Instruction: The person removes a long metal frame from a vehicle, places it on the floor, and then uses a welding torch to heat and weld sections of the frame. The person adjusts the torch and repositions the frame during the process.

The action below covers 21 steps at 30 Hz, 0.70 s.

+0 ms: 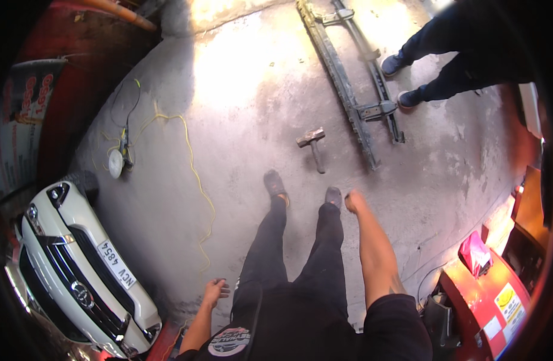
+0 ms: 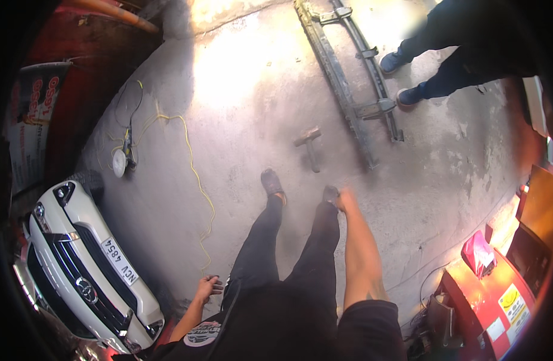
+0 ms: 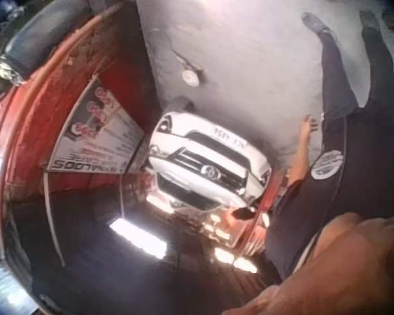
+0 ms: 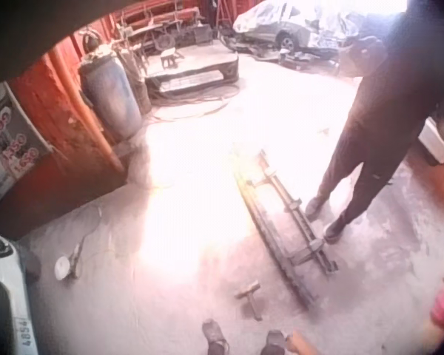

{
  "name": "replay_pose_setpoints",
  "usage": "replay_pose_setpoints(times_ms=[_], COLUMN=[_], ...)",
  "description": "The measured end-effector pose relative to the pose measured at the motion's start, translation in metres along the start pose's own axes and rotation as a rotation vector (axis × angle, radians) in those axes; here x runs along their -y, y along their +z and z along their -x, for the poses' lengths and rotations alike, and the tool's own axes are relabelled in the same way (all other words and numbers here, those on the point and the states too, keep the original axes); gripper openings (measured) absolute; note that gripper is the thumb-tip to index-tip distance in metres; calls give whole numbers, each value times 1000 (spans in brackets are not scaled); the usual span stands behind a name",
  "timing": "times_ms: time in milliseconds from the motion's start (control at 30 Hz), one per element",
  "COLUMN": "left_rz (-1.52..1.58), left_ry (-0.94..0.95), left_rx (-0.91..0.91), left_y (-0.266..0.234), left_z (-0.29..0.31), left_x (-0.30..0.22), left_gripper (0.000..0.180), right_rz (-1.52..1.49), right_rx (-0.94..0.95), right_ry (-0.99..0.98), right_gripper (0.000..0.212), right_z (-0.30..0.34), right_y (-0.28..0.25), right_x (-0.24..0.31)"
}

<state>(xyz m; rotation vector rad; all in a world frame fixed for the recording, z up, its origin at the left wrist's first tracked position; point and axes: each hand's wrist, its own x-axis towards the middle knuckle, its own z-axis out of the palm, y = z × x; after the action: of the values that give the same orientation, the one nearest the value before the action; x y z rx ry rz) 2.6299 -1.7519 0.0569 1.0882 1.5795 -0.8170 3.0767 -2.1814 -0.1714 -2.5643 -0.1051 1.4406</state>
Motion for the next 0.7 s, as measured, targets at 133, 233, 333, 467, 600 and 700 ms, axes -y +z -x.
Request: replay_pose_setpoints(times_ms=[133,233,333,467,600,700], left_rz=[-103,-70,-34,-20,-11,-34], left_ry=[61,225,409,564,548,478], left_rx=[130,87,28,6,-28,-23], left_y=[13,17,19,38,91,151], left_z=[-20,-35,-28,6,44,62], left_x=[-51,-123,-188,-235,-221,-189], left_gripper=[38,37,36,35,34,35], right_rz=[-399,-514,-631,-728,-842,-644], right_rx=[37,12,-4,30,51,-32], right_ry=[242,350,450,476,449,242], right_gripper=[28,25,27,26,25,27], right_z=[121,203,255,280,265,241], right_y=[11,23,36,45,32,-2], right_x=[-52,-82,-105,-136,-184,-235])
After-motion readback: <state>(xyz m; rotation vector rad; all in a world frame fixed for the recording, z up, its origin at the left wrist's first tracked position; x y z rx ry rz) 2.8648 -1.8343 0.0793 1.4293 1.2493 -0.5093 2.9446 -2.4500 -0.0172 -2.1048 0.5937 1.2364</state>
